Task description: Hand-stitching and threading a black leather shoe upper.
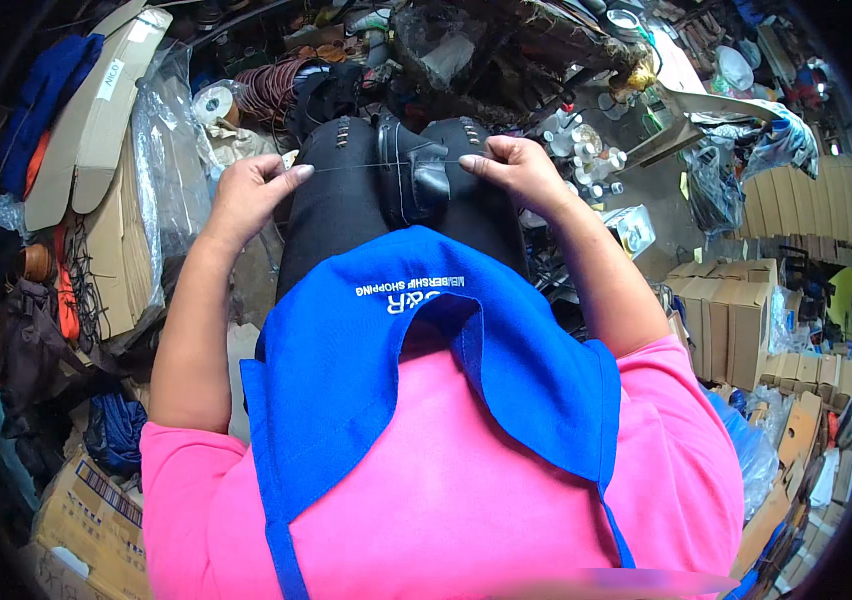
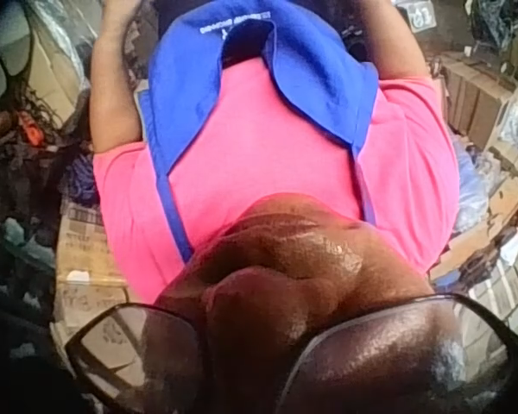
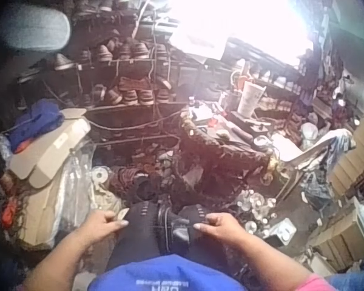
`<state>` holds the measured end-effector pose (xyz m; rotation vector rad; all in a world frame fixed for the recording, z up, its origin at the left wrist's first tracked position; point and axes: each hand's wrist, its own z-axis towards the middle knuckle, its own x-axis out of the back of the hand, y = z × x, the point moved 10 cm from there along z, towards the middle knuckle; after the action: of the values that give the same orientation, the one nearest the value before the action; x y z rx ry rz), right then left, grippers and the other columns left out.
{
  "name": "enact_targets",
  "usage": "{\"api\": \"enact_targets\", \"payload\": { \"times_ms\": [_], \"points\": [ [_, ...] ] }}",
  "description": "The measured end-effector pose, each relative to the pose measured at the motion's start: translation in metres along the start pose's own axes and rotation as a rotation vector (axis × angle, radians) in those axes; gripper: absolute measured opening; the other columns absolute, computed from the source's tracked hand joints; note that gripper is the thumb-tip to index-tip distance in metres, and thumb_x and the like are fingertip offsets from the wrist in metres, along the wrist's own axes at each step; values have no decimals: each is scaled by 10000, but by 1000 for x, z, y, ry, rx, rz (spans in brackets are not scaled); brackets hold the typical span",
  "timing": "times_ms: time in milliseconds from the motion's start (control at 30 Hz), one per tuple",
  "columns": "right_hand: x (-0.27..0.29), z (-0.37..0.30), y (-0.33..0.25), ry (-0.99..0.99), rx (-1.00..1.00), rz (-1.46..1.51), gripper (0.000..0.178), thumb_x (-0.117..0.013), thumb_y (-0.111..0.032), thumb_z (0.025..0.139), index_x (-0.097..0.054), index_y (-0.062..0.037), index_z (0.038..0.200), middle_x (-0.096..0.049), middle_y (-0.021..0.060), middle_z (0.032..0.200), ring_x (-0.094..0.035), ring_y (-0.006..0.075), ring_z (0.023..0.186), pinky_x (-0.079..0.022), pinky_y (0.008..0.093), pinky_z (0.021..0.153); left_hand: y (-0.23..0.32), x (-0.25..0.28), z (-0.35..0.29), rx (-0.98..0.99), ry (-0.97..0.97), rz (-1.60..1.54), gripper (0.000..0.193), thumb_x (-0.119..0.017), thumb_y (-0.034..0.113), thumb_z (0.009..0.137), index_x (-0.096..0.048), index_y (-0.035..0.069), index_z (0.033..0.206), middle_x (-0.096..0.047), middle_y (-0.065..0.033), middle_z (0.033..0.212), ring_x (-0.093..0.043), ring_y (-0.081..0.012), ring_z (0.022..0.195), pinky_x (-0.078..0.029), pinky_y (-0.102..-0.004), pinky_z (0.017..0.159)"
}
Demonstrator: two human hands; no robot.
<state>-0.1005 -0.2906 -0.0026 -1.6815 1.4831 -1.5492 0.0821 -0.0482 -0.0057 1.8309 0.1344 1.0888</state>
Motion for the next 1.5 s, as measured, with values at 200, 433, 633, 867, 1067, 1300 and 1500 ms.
{"api": "enact_targets", "payload": {
  "times_ms": [200, 433, 633, 867, 1067, 1300, 1500],
  "points": [
    [6, 4, 10, -25, 64, -47, 373, -694, -317, 861, -492, -91, 643, -408, -84, 604, -349, 27, 580, -294, 232, 504, -23, -6, 12, -151, -27, -104, 388, -719, 234, 820, -476, 41, 586, -367, 45, 553, -328, -66, 557, -306, -277, 505],
    [67, -6, 27, 173, 109, -87, 285, -521, -194, 957, -620, -83, 1200, -539, 0, 913, -502, 78, 778, -430, 232, 722, -21, 19, 26, -201, 128, -172, 431, -648, 190, 858, -572, 93, 1272, -601, -127, 1173, -549, -207, 1139, -411, -305, 977],
    [4, -15, -42, 92, 360, -312, 142, -664, -72, 812, -699, -62, 949, -623, 77, 861, -630, 177, 793, -500, 306, 703, 100, -49, 40, -567, -240, 131, 492, -671, 115, 790, -578, 164, 1270, -554, -118, 1287, -520, -288, 1201, -396, -368, 1032],
    [-7, -2, -44, 177, 374, -409, 131, -698, -106, 778, -699, -62, 901, -617, 94, 810, -628, 217, 757, -491, 321, 674, 104, -89, 65, -572, -489, 210, 499, -730, 99, 723, -594, 88, 1203, -574, -126, 1275, -530, -280, 1200, -406, -362, 1026],
    [-4, 7, -50, 144, 340, -354, 179, -712, -154, 744, -708, -91, 912, -614, 122, 863, -630, 283, 831, -509, 360, 730, 95, -96, 71, -446, -489, 30, 450, -712, 43, 708, -605, 56, 1145, -628, -102, 1202, -567, -211, 1146, -413, -328, 1005],
    [-5, 11, -53, 101, 332, -389, 173, -710, -99, 754, -706, -85, 927, -577, 86, 827, -626, 209, 787, -497, 313, 699, 95, -93, 73, -477, -448, 36, 436, -754, 123, 720, -621, 121, 1135, -673, -115, 1082, -626, -255, 1044, -467, -343, 913],
    [-9, 11, -65, 60, 343, -563, 170, -694, -96, 750, -706, -88, 919, -591, 96, 845, -633, 249, 797, -505, 348, 716, 93, -95, 71, -396, -512, 25, 451, -709, 41, 706, -605, 60, 1145, -658, -87, 1121, -594, -195, 1074, -431, -318, 969]
  ]
}}
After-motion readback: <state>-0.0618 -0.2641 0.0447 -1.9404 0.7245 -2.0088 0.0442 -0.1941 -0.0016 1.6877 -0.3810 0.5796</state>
